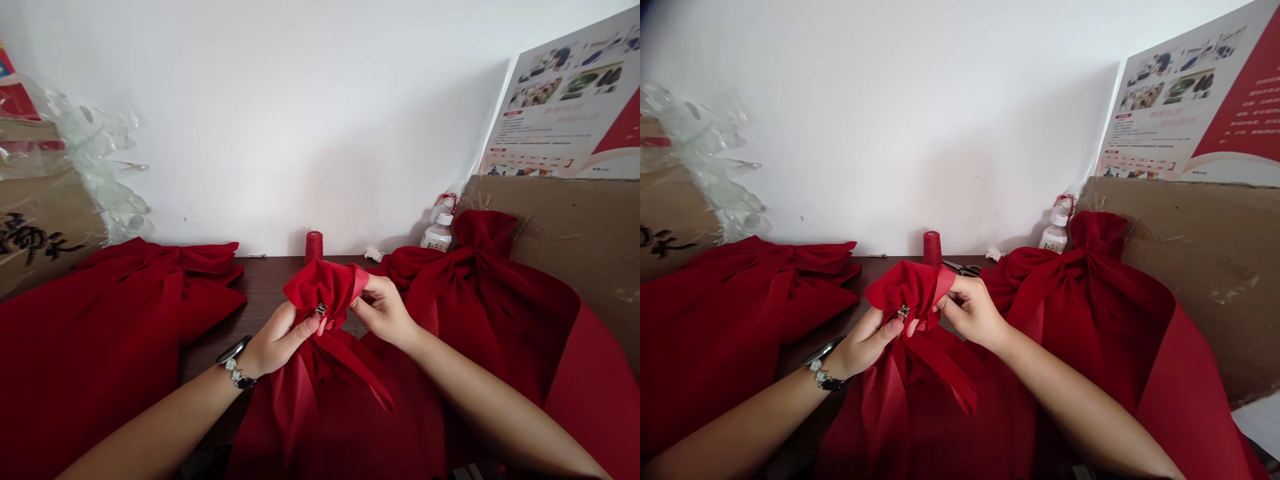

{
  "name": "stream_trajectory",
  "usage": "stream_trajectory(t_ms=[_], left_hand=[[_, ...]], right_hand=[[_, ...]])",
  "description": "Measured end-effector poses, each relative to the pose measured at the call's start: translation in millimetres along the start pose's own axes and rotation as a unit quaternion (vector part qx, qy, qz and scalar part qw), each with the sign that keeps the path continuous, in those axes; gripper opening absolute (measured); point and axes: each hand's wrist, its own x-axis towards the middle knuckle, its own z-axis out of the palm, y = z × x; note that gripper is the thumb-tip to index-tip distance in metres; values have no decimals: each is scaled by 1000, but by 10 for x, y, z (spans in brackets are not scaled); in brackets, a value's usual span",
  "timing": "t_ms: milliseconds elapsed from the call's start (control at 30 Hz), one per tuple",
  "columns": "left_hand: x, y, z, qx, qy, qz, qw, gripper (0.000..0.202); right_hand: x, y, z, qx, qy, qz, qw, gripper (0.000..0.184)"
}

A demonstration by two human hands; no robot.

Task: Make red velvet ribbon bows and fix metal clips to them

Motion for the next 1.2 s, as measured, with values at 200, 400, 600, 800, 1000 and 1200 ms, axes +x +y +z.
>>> stream_trajectory(t_ms=[200,400,600,800,1000,1200], left_hand=[[-10,-25,-13,-37,-21,-3,999,41],[27,5,-32,-21,-21,-1,1000,41],[27,12,-33,19,6,2,1000,39],[-5,-44,-55,93,51,2,994,39],[10,-33,-61,123,71,14,990,41],[18,-16,-45,90,43,3,995,40]], right_hand=[[-2,10,13,11,-4,10,1000,34],[5,-17,-12,-18,-12,-13,1000,29],[8,-49,-4,-66,6,-38,997,24],[3,-85,14,-78,26,-53,995,20],[-2,-70,6,-67,20,-59,996,16],[32,-58,-52,-78,-12,-102,992,19]])
